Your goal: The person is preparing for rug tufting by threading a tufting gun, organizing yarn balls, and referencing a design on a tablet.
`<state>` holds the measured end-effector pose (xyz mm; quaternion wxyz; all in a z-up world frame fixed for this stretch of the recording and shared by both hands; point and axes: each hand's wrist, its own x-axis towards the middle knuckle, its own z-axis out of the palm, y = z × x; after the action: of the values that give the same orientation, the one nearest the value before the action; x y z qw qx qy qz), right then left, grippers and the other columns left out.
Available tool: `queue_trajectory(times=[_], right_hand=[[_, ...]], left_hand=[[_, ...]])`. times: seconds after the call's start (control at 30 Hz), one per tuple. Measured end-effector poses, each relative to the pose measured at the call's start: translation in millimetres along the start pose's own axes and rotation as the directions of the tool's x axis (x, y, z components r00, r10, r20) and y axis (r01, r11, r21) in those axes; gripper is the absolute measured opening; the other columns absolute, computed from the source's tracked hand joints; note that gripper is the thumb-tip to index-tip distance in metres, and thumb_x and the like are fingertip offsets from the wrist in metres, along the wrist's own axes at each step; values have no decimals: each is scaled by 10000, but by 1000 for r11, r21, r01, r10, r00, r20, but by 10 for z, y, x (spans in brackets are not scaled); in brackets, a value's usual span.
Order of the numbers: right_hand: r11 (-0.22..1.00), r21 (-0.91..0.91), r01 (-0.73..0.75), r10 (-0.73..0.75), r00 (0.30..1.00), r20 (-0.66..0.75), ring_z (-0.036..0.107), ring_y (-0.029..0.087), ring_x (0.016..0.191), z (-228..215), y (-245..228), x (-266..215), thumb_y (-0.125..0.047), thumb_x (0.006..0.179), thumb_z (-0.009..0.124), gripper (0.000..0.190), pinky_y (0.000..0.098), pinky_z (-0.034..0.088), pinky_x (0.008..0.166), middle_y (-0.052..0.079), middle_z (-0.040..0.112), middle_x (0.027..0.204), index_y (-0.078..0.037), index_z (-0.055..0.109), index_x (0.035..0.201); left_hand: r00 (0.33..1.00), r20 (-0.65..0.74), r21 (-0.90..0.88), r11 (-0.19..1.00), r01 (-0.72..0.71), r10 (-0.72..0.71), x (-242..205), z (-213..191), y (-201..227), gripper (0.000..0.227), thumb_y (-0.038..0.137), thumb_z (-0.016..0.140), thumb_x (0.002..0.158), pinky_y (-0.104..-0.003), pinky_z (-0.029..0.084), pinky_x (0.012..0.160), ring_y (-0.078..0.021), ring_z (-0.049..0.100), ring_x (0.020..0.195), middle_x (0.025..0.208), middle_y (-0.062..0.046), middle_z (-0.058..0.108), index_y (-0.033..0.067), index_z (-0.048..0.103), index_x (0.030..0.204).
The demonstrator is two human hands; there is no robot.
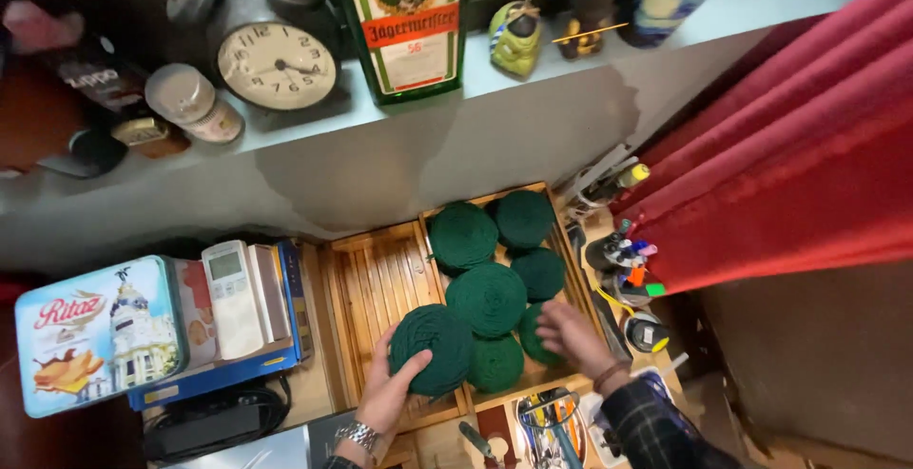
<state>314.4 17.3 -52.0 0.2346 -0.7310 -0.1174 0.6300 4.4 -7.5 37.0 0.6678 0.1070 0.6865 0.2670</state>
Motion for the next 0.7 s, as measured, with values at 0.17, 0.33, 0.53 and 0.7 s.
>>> queue_trajectory(times=[0.17,0.33,0.53,0.7], right_hand=[[955,292,-42,-33,968,248,669,323,1100,650,177,-1255,-305,1007,534,552,443,581,902,157,640,1391,-157,494,1537],[783,622,-12,-159,963,218,652,346,1242,882,253,-2098,-365,965,518,711,497,549,897,44,532,1620,-280,337,1647],[764,580,283,-349,937,3,568,327,1420,714,308,-3084,-380,935,521,682,470,484,1150,171,567,1583,-119,501,1565],[875,425,232,-206,973,-107,674,316,1177,639,223,-4389,-447,1033,324,636,427,520,940,166,708,1306,-209,527,1587]], left_hand=[[997,64,-85,995,56,-50,-457,212,152,800,312,755,785,-408,547,996,-290,634,1264,1466,-105,642,158,525,1536],[984,179,-58,998,-4,14,-737,161,-38,792,194,789,798,-401,543,1087,-292,645,1258,1453,-141,654,86,504,1529],[928,363,95,994,45,-77,-1403,-26,55,461,335,701,910,-448,577,1011,-267,662,1253,1347,-125,722,64,699,1282],[837,502,104,976,192,-218,-1880,-111,-110,700,150,557,965,-610,557,934,-409,626,1328,1569,-70,585,419,391,1590]])
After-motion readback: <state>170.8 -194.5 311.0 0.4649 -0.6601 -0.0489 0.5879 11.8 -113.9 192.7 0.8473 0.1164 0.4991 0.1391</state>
